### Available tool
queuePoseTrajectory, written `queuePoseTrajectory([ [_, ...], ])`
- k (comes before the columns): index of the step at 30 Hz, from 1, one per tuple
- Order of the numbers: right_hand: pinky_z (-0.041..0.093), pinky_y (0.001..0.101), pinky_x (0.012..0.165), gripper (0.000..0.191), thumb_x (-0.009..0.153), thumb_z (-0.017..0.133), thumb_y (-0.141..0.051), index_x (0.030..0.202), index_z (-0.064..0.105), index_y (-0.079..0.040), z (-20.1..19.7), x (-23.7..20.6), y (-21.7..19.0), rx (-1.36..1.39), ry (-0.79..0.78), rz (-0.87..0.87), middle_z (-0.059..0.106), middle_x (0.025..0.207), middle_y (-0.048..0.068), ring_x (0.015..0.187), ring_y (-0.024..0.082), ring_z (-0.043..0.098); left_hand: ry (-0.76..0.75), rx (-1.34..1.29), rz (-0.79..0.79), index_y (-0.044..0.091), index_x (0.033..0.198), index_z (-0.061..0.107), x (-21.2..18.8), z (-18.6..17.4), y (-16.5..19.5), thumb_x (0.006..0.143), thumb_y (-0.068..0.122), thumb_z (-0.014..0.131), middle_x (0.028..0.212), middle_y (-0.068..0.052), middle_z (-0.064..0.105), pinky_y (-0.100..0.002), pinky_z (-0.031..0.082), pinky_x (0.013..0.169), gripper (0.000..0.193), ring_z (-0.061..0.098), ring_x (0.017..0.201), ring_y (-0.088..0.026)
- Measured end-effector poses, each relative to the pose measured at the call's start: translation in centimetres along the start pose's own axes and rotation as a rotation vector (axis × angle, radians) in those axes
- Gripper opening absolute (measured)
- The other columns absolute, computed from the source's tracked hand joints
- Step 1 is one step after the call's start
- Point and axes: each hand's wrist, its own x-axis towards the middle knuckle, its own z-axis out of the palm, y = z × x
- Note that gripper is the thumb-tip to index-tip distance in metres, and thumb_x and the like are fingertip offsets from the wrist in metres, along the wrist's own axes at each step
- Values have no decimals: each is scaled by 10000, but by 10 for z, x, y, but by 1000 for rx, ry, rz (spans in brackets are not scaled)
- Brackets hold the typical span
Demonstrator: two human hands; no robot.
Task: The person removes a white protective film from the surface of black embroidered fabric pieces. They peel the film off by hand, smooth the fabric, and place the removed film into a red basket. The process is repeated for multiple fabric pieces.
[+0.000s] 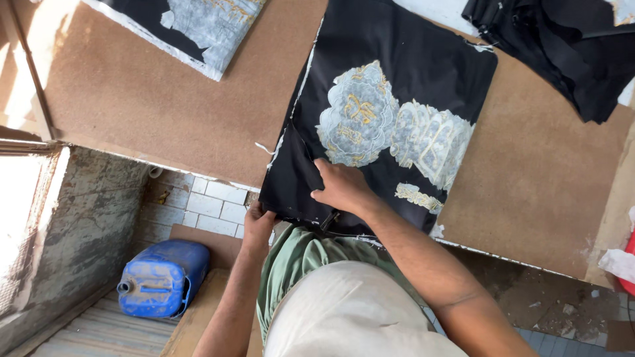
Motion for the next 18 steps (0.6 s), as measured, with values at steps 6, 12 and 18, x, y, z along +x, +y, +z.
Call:
queuePoseTrajectory([
  [6,646,340,871,756,849,740,-260,1503,416,-59,37,-14,-42,956,-244,-321,707,1181,159,1016,252,769,135,-239,-284,88,1350,558,-1,-8,4,994,337,624,1184,-113,671,-387,545,869,439,690,983,-215],
  [12,622,348,909,439,934,776,-222,1326,652,-67,43,-47,-25,656,-73,-438,742,1219,109,1105,254,763,-120,-434,-115,126,1323,532,-21,4,14,837,657,523,1120,-126,717,-370,664,793,720,756,927,-238],
  [18,338,519,1191,629,943,713,-324,1488,503,-91,54,-112,92,36,373,-363,425,1589,180,1469,346,411,156,46,-10,41,1227,514,-10,12,-1,887,154,784,1112,-96,669,-323,638,821,448,689,966,-168],
])
